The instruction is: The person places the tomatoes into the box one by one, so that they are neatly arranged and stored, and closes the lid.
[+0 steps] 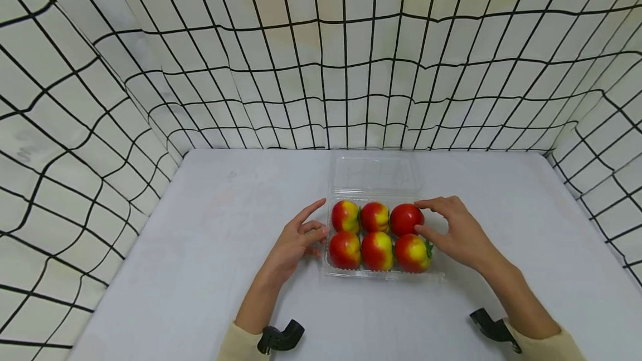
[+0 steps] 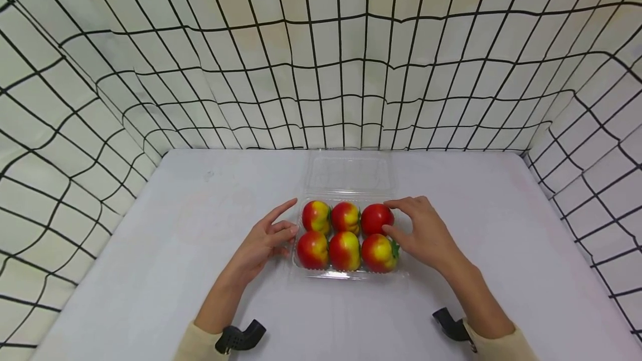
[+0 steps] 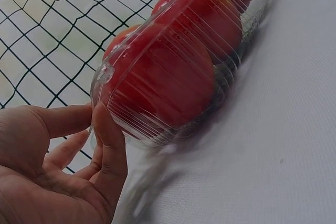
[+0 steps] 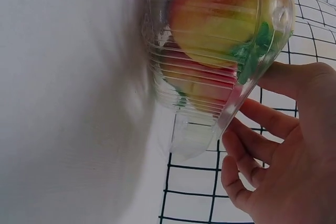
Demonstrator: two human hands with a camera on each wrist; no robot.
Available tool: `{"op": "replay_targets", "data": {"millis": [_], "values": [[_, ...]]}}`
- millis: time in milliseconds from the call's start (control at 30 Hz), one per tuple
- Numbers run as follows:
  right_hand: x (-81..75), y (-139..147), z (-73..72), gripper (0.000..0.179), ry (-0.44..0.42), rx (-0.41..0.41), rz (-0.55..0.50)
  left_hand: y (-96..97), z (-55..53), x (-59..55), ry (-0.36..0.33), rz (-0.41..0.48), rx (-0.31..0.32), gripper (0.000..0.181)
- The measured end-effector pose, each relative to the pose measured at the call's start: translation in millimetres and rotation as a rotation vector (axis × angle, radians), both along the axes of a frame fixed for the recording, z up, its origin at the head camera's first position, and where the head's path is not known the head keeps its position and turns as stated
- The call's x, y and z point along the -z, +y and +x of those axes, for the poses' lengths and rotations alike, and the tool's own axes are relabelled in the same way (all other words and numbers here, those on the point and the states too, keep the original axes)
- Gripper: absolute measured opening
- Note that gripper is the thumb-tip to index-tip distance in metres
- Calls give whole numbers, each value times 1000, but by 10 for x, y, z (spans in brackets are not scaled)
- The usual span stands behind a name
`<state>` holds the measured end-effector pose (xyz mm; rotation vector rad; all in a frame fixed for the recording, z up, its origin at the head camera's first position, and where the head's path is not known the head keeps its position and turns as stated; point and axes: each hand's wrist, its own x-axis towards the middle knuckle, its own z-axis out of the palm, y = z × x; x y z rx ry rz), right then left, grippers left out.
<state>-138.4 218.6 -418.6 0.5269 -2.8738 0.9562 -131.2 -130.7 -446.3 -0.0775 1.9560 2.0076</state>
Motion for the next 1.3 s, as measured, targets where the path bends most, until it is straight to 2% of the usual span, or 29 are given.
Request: {"op": "replay_targets", "data": {"millis": [233,467,833,1133,1300], "values": [[-33,-62,-5,46,-15,33,62,-14,-1,6,-3,-8,4,63],[-59,-106,-20,45,-27,41,76,-23,6,4,-6,-16,-5,62],[-101,-95,-70,59,33,-31,146,-15,4,1,1,-11,3,62],[-167,-82,-96,58,-44,15,150,-3,-10,-6,6,-8,8,61],[-177,-80,-100,62,-84,23,117,4,-6,-6,3,-10,7,62]]}}
